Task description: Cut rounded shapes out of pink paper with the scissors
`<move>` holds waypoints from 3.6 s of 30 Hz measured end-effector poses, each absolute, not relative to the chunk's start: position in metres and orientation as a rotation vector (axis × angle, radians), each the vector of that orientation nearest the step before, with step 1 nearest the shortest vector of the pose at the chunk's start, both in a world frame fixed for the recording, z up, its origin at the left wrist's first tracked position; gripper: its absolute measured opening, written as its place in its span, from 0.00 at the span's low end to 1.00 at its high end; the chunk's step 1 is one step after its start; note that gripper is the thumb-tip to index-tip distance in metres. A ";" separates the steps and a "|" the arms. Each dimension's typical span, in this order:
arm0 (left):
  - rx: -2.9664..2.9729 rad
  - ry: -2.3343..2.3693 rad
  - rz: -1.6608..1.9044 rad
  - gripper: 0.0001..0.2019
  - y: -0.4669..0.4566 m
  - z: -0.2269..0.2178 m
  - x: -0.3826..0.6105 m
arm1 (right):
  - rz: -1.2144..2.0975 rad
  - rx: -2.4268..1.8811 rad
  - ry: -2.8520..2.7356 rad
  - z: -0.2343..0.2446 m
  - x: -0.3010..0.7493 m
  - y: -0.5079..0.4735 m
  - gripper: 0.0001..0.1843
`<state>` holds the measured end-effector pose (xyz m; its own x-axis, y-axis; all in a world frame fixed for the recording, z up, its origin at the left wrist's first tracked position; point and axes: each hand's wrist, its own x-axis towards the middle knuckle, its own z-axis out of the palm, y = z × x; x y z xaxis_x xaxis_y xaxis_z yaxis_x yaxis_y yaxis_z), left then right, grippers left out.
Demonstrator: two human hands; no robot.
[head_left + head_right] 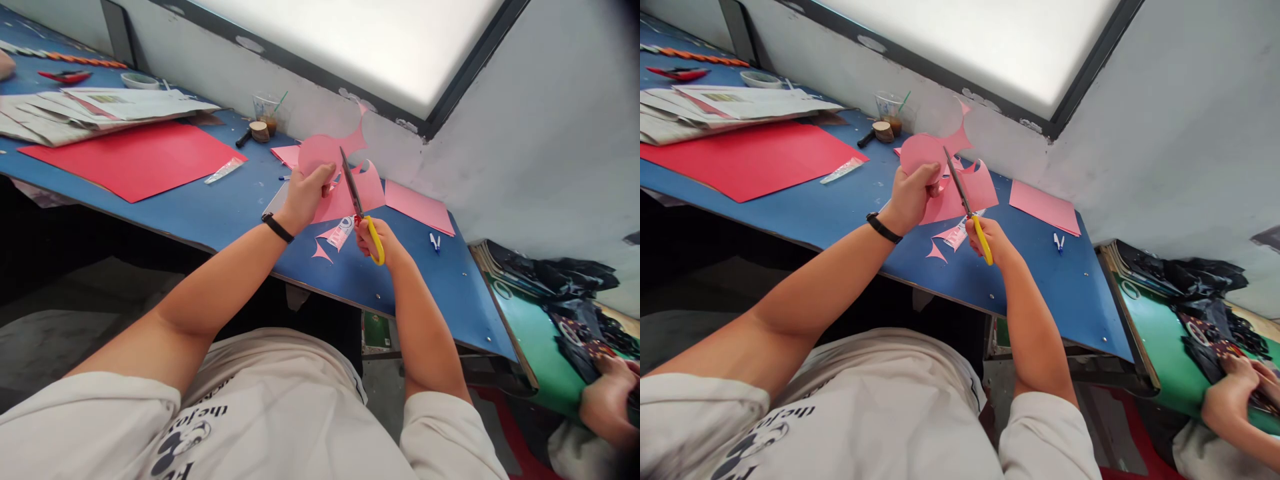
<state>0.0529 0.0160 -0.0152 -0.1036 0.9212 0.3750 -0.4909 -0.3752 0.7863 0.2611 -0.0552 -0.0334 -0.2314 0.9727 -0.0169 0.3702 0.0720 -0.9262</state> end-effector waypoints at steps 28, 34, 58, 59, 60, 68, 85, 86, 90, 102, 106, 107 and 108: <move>1.105 0.581 1.675 0.32 -0.003 -0.007 0.051 | 1.195 -1.237 -1.664 -0.048 0.269 -0.048 0.49; 1.126 0.559 1.675 0.31 -0.004 -0.007 0.050 | 1.203 -1.279 -1.655 -0.048 0.269 -0.049 0.49; 1.042 0.607 1.684 0.26 0.013 -0.013 0.053 | 1.202 -1.259 -1.652 -0.045 0.266 -0.050 0.49; 1.048 0.610 1.677 0.26 0.013 -0.012 0.053 | 1.197 -1.256 -1.655 -0.045 0.267 -0.050 0.49; 1.060 0.610 1.665 0.27 0.012 -0.012 0.052 | 1.195 -1.253 -1.658 -0.046 0.267 -0.050 0.49; 1.110 0.574 1.647 0.29 0.002 -0.006 0.051 | 1.264 -1.263 -1.644 -0.042 0.265 -0.053 0.50; 1.090 0.461 1.858 0.27 0.011 -0.020 0.052 | 1.211 -1.175 -1.702 -0.046 0.260 -0.053 0.49; 1.084 0.462 1.865 0.27 0.012 -0.021 0.052 | 1.213 -1.176 -1.707 -0.046 0.260 -0.053 0.49; 1.058 0.504 1.830 0.28 0.008 -0.016 0.050 | 1.197 -1.171 -1.743 -0.039 0.258 -0.057 0.49; 1.119 0.488 1.813 0.28 0.005 -0.018 0.049 | 1.233 -1.226 -1.738 -0.031 0.252 -0.062 0.52; 1.143 0.486 1.787 0.29 0.005 -0.017 0.048 | 1.259 -1.204 -1.714 -0.032 0.251 -0.061 0.52; 1.144 0.487 1.780 0.30 0.005 -0.016 0.048 | 1.263 -1.198 -1.710 -0.032 0.250 -0.061 0.52; 1.146 0.489 1.775 0.30 0.004 -0.016 0.048 | 1.266 -1.194 -1.705 -0.032 0.250 -0.062 0.52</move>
